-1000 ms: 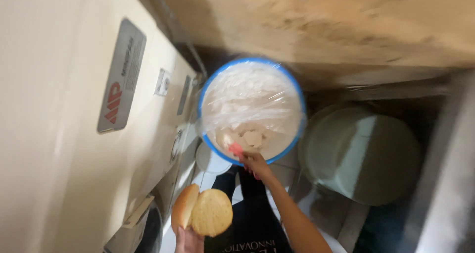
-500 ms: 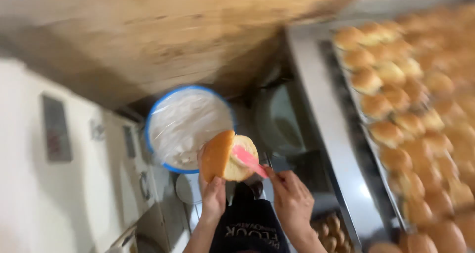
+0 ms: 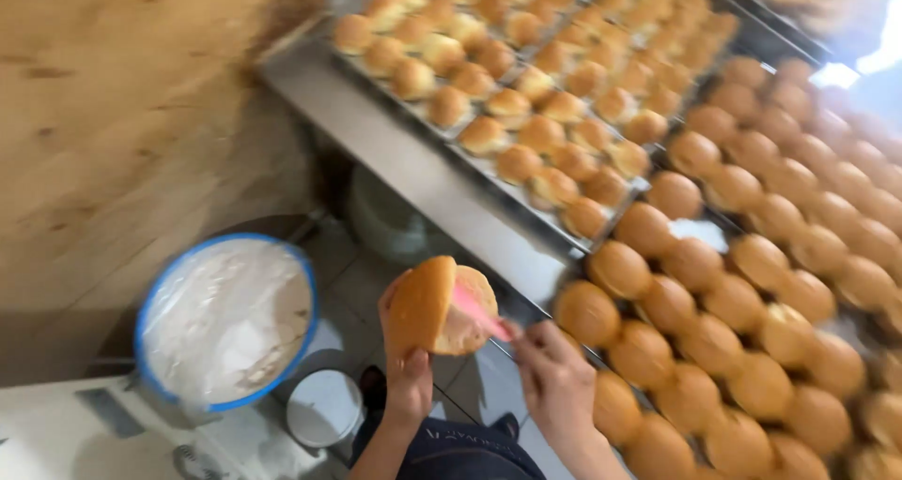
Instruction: Spreading a white cream or butter mixture onto the inside of sliced burger buns.
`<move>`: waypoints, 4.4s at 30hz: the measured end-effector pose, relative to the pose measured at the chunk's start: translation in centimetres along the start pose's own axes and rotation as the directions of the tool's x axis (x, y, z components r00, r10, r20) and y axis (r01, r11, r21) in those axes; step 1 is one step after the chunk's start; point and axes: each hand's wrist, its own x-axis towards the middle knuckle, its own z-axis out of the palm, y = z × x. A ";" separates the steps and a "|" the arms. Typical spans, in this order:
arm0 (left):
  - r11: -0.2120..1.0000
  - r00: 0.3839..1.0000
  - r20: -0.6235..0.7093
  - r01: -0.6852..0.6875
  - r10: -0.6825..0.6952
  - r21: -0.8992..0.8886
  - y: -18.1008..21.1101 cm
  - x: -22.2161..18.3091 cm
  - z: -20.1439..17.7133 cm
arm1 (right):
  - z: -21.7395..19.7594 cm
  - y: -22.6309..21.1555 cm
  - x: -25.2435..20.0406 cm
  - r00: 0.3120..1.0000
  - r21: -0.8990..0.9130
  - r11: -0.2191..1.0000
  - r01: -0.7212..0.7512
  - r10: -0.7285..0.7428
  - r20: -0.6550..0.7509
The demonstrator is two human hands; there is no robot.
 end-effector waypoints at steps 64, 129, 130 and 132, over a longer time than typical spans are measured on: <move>0.681 0.665 0.471 0.079 -0.580 0.728 -56.9 22.4 23.3 | -8.4 27.5 -28.3 0.355 0.795 0.349 -0.497 0.917 -0.181; 0.811 0.749 0.336 0.577 -0.570 0.090 -27.2 -4.3 20.8 | -19.3 16.3 -15.1 0.784 -0.115 0.812 -0.572 0.499 -0.370; 0.774 0.718 0.334 0.631 -0.611 0.059 -27.4 -4.5 19.4 | -18.6 16.6 -16.6 0.769 0.099 0.823 -0.559 0.559 -0.308; 0.762 0.691 0.370 0.643 -0.621 0.080 -27.3 -4.7 17.5 | -17.4 18.2 -18.7 0.746 0.271 0.838 -0.474 0.546 -0.381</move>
